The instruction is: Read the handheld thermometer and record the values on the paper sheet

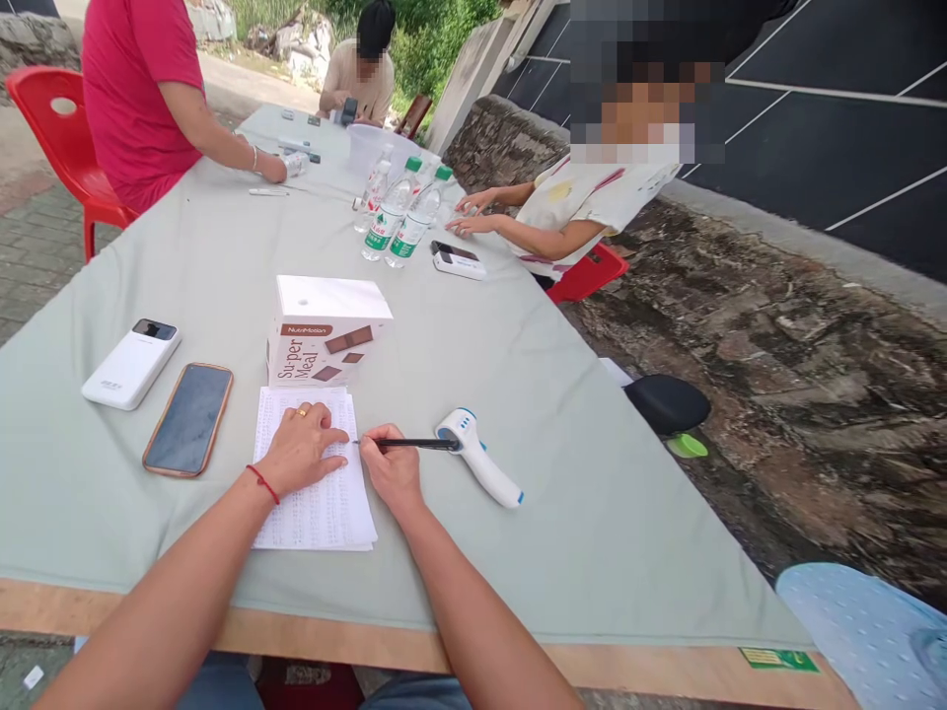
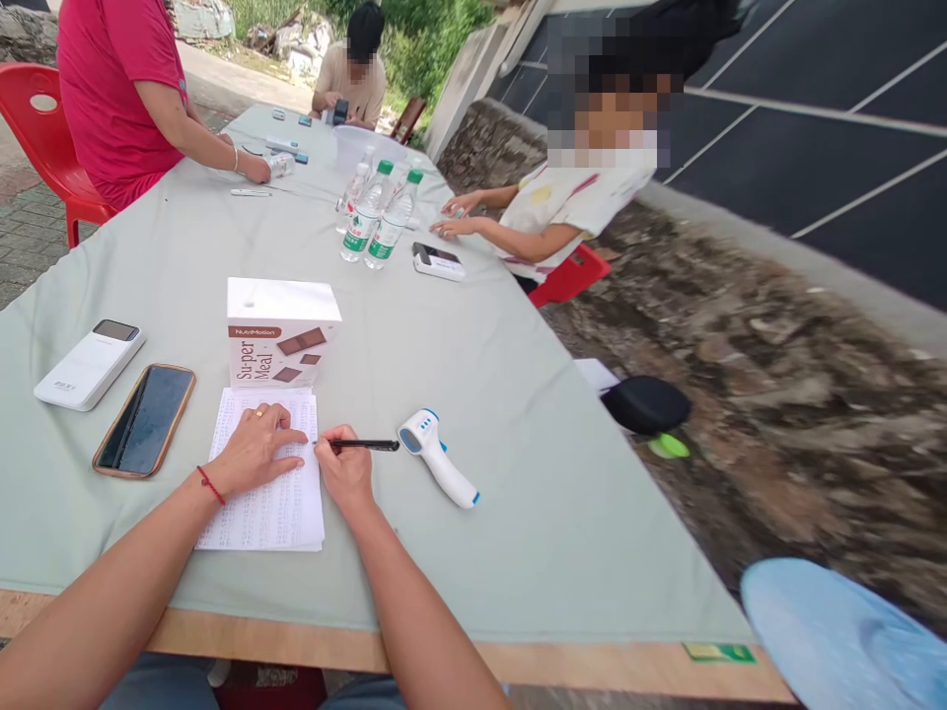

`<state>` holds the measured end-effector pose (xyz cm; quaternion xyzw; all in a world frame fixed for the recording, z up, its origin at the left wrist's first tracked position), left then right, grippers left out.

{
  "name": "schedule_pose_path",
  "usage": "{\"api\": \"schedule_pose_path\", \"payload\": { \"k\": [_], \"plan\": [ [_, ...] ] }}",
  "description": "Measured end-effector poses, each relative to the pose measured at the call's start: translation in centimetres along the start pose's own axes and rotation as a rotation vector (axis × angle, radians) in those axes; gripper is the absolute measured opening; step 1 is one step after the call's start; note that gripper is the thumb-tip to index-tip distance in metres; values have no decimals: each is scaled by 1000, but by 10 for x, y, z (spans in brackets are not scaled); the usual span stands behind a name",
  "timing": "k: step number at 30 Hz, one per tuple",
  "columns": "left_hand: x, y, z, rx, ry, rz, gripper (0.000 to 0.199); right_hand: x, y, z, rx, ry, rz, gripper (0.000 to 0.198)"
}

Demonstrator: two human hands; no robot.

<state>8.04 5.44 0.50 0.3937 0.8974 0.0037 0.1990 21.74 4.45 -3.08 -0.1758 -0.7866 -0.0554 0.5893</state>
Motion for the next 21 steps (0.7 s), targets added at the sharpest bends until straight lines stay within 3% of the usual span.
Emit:
{"api": "schedule_pose_path", "payload": {
  "k": [21],
  "plan": [
    [1, -1, 1, -9, -10, 6, 24, -2, 0, -3, -12, 24, 21, 12]
  ]
}}
Point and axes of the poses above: each hand's wrist, its own y-axis towards the middle knuckle, its own z-axis out of the palm, x = y × z, the point moved 10 cm from there along y, towards the middle knuckle, and after that the axes turned 11 degrees about z, right-handed, at the moved point
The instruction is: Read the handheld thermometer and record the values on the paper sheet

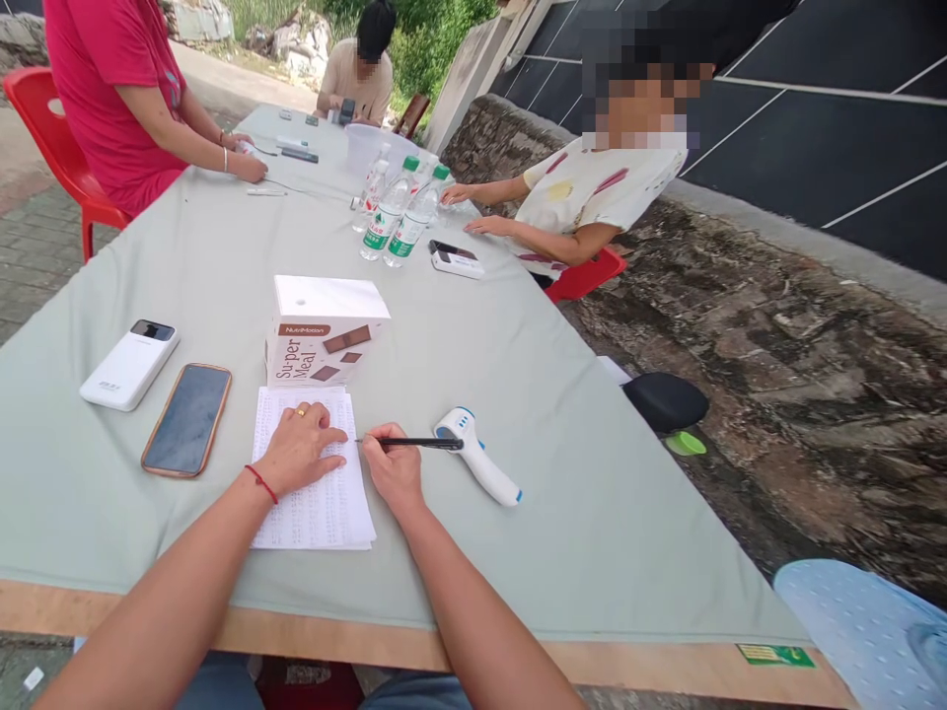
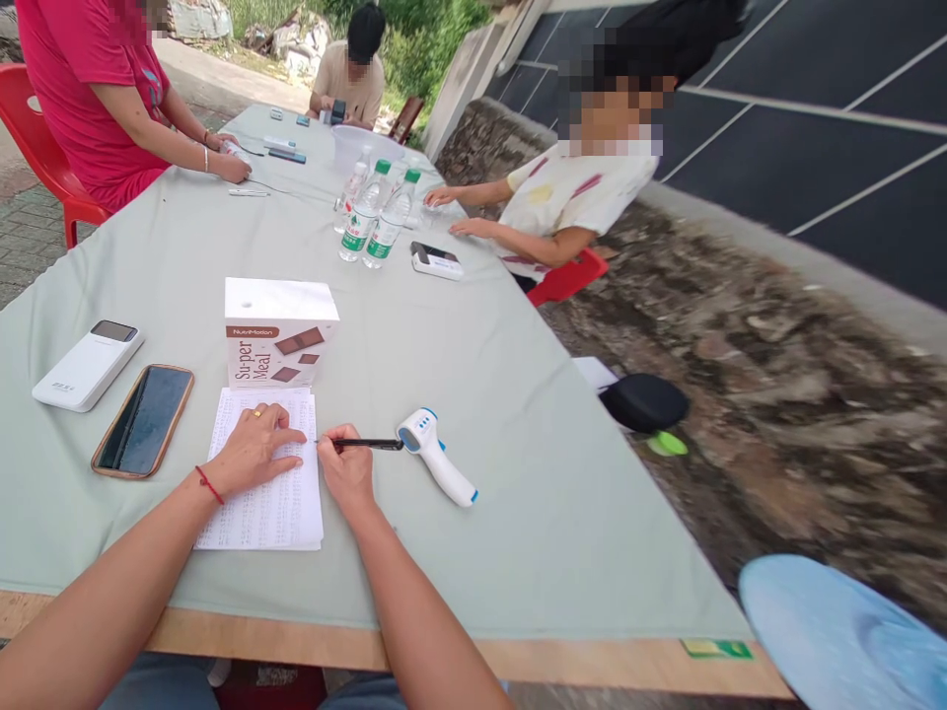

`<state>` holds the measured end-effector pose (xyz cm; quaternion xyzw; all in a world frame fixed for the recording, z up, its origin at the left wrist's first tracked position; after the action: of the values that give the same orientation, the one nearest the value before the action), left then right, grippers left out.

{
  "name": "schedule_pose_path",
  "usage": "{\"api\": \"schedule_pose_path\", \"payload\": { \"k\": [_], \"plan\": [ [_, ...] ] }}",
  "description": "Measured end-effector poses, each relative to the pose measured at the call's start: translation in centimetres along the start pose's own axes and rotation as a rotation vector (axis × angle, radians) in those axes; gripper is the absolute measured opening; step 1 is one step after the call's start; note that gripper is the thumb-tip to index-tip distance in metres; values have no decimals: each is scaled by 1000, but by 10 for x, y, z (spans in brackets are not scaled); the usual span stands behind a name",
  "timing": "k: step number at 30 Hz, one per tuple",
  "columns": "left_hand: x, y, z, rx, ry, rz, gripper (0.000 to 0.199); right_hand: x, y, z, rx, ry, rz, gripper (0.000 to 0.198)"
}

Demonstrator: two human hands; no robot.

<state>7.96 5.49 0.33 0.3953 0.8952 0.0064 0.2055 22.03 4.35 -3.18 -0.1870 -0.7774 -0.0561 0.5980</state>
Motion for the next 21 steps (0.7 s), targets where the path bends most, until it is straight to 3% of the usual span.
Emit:
{"api": "schedule_pose_path", "payload": {
  "k": [21],
  "plan": [
    [-1, 0, -2, -9, 16, 11, 24, -2, 0, 0, -3, -33, 7, 12]
  ]
}}
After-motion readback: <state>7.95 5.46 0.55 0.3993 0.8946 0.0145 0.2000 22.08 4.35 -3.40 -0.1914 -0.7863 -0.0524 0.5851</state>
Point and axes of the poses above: each hand's wrist, its own y-axis towards the middle knuckle, its own z-axis out of the palm, x = y × z, the point moved 10 cm from there along y, towards the middle knuckle, and after that the axes turned 11 degrees about z, right-handed, at the moved point
